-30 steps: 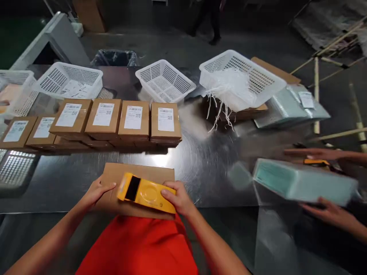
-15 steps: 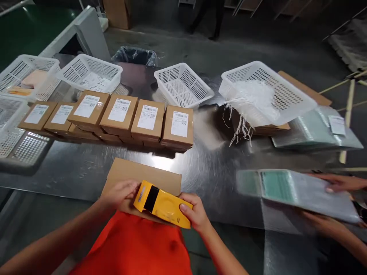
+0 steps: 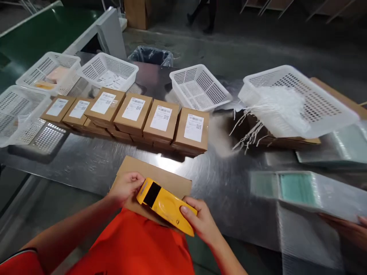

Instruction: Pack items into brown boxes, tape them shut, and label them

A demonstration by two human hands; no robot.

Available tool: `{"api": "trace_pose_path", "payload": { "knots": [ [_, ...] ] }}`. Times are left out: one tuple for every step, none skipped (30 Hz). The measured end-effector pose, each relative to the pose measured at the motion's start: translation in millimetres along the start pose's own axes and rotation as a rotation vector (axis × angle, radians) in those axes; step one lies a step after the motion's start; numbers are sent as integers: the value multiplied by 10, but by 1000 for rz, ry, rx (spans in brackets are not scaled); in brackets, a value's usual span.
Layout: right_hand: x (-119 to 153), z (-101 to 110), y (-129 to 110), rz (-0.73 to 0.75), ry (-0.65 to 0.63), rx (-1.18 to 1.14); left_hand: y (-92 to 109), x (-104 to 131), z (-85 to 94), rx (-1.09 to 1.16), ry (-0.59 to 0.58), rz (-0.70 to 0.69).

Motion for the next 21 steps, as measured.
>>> {"api": "trace_pose_path", "payload": {
  "knots": [
    [-32,-33,-55,-17,-32,20,61,-26,212,-21,32,-23],
    [-76,-80,-114,-32,-71,38,130,-46,482,-42,72,-42],
    [-132,-138,-176,-47,-108,51,199,-60,796,-80,131,-62],
    [-198,-205,-239,-65,-137,62,264,-66,1145,-178,286,-112],
    [-270,-278,-302,-85,-154,77,304,-69,1481,-206,412,-138],
    [-343,-351,-361,-105,-157,102,315,-80,1773,-219,476,-149],
    [-414,-420,-416,-125,-151,136,299,-101,2010,-236,509,-151],
    [-478,-482,-465,-143,-140,173,263,-135,2187,-245,532,-162],
    [-530,-533,-506,-161,-132,207,212,-182,2304,-254,538,-172],
    [-570,-571,-540,-177,-125,230,154,-242,2371,-263,539,-187],
    [-597,-596,-566,-193,-119,236,92,-313,2401,-272,538,-203],
    [-612,-609,-586,-209,-110,229,28,-391,2409,-279,534,-215],
    [-616,-614,-599,-225,-98,218,-40,-473,2403,-286,527,-221],
    [-611,-612,-606,-245,-82,206,-116,-557,2391,-295,519,-219],
    [-602,-608,-608,-267,-66,196,-201,-640,2375,-306,511,-210],
    [-590,-607,-607,-289,-59,188,-298,-723,2350,-318,498,-196],
    [-577,-609,-604,-310,-54,180,-405,-803,2313,-334,483,-177],
    [-565,-612,-600,-327,-47,175,-519,-880,2261,-354,465,-160],
    [-555,-617,-597,-339,-35,169,-634,-953,2189,-377,446,-146],
    [-547,-622,-593,-346,-16,164,-747,-1020,2098,-403,428,-135],
    [-541,-625,-590,-351,9,159,-853,-1080,1993,-431,415,-128]
  ]
}}
Point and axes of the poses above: each hand's wrist, its own x-axis away from the middle knuckle, its own z-axis out of the back of the hand, y = z × x, the point moved 2 cm from there along -x, towards the middle knuckle, and after that the axes turned 3 degrees about -x, right-handed, at the moved point
